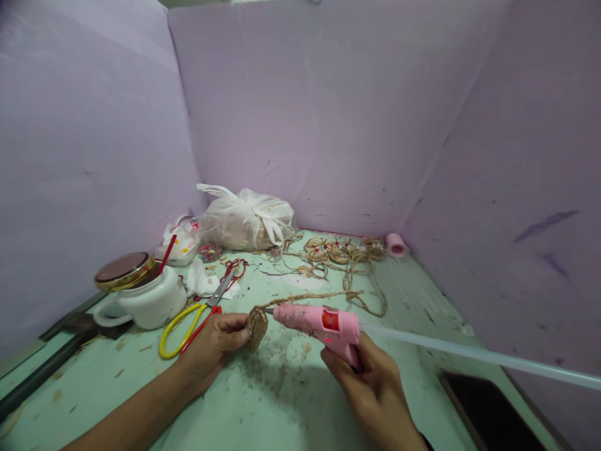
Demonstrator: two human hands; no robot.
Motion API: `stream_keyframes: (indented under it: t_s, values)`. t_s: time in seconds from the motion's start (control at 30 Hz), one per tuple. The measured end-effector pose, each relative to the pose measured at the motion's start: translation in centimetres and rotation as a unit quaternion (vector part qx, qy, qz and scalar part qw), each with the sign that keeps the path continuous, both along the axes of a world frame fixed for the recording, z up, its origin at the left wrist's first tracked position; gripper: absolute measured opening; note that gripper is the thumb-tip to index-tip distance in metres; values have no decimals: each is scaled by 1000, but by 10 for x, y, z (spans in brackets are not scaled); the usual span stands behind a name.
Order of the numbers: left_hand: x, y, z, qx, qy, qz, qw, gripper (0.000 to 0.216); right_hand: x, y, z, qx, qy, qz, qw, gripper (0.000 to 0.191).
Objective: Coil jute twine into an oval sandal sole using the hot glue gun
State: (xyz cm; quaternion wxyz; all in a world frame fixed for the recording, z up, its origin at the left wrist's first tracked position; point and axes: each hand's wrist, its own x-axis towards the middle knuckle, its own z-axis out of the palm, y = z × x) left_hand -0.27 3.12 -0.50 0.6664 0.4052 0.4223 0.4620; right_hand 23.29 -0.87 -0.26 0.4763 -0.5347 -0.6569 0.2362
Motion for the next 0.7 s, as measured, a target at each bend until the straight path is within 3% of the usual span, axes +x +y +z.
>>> stream_keyframes:
  t_s: [0.7]
  values:
    - [-3,2,-4,-4,0,-7,1000,33,2,3,-3,-12,31,20,999,16]
